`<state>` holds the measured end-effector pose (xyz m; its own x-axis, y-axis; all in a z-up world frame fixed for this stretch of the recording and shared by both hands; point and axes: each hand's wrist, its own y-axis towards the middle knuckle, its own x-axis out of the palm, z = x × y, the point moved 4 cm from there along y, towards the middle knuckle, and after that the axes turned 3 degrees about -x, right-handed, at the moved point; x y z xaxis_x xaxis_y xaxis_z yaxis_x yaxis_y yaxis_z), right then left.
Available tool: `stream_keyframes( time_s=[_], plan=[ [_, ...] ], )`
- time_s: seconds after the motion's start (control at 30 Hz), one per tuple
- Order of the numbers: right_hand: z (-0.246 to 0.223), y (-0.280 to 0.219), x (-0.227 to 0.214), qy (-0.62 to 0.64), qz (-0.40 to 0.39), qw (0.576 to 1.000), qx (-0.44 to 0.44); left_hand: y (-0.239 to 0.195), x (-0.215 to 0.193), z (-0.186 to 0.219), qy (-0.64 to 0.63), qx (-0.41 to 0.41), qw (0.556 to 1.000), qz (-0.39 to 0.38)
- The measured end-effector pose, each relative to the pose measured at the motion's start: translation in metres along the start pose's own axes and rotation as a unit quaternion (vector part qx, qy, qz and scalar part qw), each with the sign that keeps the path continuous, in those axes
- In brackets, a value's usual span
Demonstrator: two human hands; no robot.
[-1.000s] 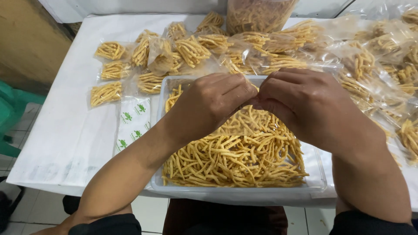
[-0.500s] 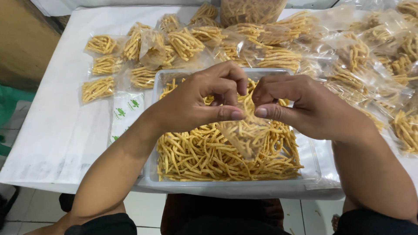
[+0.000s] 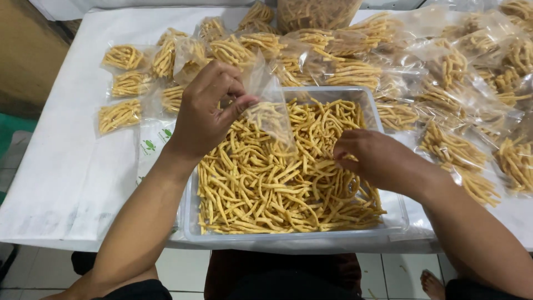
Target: Packaging thin noodle-like snacks into small plastic bags from a large tray
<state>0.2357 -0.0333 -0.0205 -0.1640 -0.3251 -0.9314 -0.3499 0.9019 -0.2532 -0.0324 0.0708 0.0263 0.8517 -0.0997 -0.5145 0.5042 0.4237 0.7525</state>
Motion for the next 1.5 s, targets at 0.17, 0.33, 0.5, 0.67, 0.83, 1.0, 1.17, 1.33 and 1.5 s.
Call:
stream_keyframes(
  time_s=[0.17, 0.33, 0.5, 0.67, 0.83, 1.0, 1.17, 1.33, 1.5],
  plan=[
    [0.008, -0.009, -0.019, -0.212, 0.277, 0.937, 0.008, -0.012, 0.008, -0.017, 0.010, 0.018, 0.998, 0.051],
    [-0.009, 0.009, 0.020, -0.158, 0.001, 0.987, -0.011, -0.021, 0.014, -0.037, -0.010, 0.030, 0.994, 0.103],
    [-0.012, 0.016, 0.013, -0.063, -0.053, 0.997, -0.002, -0.020, 0.014, -0.030, -0.009, 0.042, 0.995, 0.090],
    [-0.014, 0.018, 0.010, -0.004, -0.057, 0.998, -0.021, -0.022, 0.013, -0.030, 0.003, 0.042, 0.995, 0.091],
    [-0.018, 0.005, -0.017, 0.100, 0.033, 0.994, 0.039, -0.022, 0.017, -0.032, 0.004, 0.059, 0.994, 0.089],
    [-0.010, 0.003, -0.011, 0.111, 0.127, 0.986, -0.014, -0.020, 0.015, -0.027, 0.000, 0.063, 0.994, 0.089],
    [-0.056, 0.016, -0.014, 0.090, 0.061, 0.988, -0.114, -0.021, 0.016, -0.028, 0.005, 0.063, 0.994, 0.094],
    [-0.085, 0.036, -0.001, -0.080, 0.016, 0.971, -0.226, -0.019, 0.013, -0.024, 0.011, 0.071, 0.994, 0.080],
    [-0.083, 0.043, 0.020, -0.134, 0.043, 0.950, -0.280, -0.019, 0.014, -0.024, 0.008, 0.066, 0.994, 0.085]
  ],
)
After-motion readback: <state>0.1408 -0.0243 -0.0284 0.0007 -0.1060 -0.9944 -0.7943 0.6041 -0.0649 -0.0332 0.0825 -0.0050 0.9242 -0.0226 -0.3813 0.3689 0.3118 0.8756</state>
